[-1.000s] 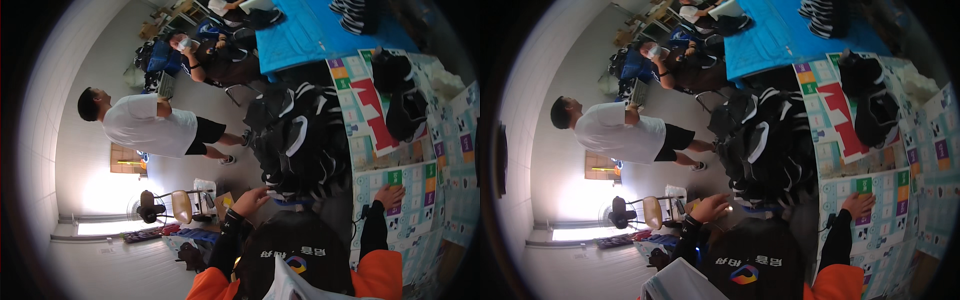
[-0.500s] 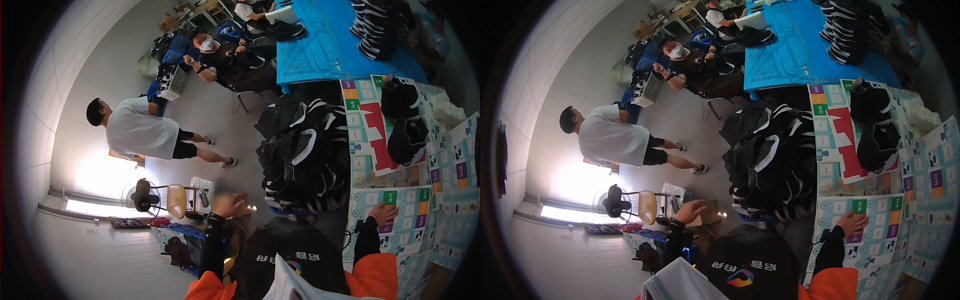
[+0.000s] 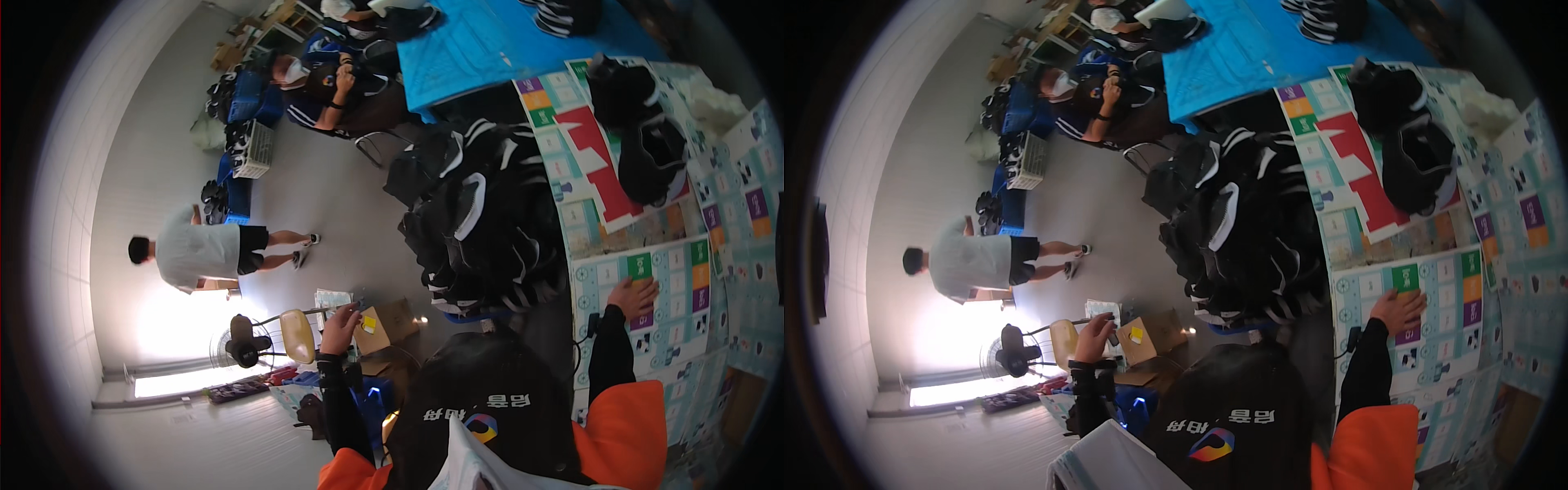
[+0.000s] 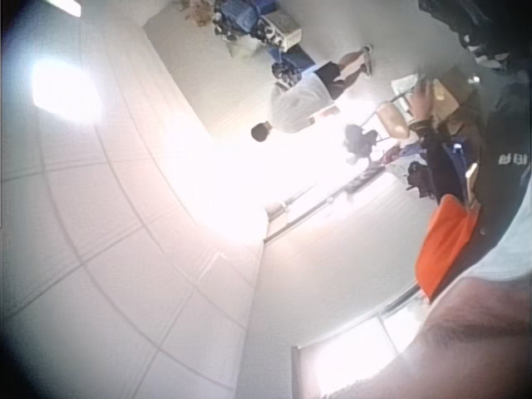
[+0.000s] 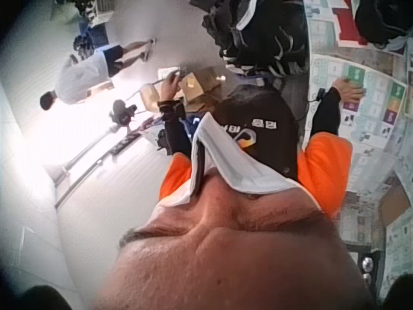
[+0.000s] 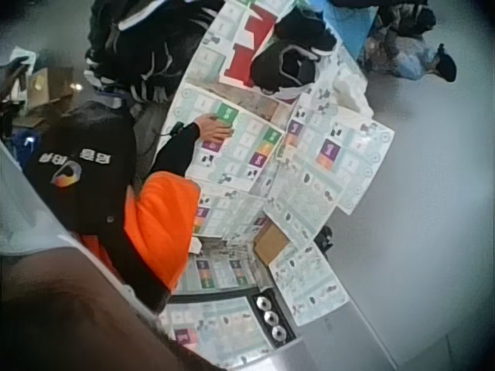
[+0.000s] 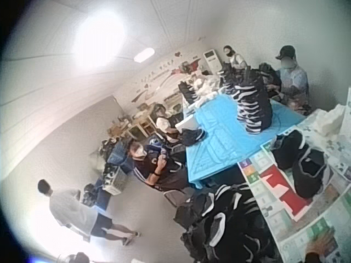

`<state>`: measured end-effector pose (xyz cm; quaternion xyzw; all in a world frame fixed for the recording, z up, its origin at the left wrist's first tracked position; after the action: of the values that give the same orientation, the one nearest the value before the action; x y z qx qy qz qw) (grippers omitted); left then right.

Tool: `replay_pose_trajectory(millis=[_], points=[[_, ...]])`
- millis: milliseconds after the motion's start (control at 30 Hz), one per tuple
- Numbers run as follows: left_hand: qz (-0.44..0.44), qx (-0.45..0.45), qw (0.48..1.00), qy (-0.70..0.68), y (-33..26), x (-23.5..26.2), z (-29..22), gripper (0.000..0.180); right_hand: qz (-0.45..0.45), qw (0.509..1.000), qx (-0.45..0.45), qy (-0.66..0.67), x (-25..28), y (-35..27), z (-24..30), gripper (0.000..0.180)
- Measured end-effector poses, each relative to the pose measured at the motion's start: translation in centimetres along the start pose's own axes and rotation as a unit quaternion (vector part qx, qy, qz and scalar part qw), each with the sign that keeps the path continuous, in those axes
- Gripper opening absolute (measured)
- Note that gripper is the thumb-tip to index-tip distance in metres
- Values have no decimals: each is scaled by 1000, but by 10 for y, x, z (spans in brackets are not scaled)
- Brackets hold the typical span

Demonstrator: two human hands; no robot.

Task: The person handles and sorts shoe uppers at a table before walking to another station and holding a large green bag while another worker places a stack of shoe uppers inside.

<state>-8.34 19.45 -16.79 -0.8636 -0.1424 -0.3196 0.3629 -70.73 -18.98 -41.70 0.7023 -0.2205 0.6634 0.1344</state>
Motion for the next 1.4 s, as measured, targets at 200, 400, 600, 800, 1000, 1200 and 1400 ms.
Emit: replay_pose_trajectory(millis=[200, 400, 600, 800, 1000, 1200, 1400], points=[[157, 5, 987, 16, 30, -65, -29, 44, -99, 994, 34, 12, -5, 6, 5, 69], [231, -27, 964, 133, 68, -127, -84, 44, -73, 997, 23, 2, -12, 12, 9, 69], [298, -99, 930, 192, 108, -228, -193, 40, -68, 995, 38, 64, -25, 19, 1, 72], [380, -262, 859, 224, 129, -360, -262, 31, -61, 995, 48, 69, -31, 8, 6, 74], [427, -310, 812, 251, 151, -406, -250, 26, -67, 994, 37, 81, -29, 21, -3, 75], [413, -188, 888, 74, 202, -384, -219, 17, -34, 995, 16, 94, -33, 19, 0, 77], [325, -439, 828, 128, 194, -444, -339, 12, 16, 993, 1, 114, -7, 21, 6, 76]])
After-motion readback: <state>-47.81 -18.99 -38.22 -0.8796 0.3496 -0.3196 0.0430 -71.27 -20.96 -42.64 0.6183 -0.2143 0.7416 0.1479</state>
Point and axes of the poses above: each hand's wrist, its own y-axis towards the middle knuckle, its own x-axis out of the back of the hand, z = x × y, the point moved 6 cm from there along y, towards the middle knuckle, and after that the axes turned 13 degrees about z, right-handed, at the moved point
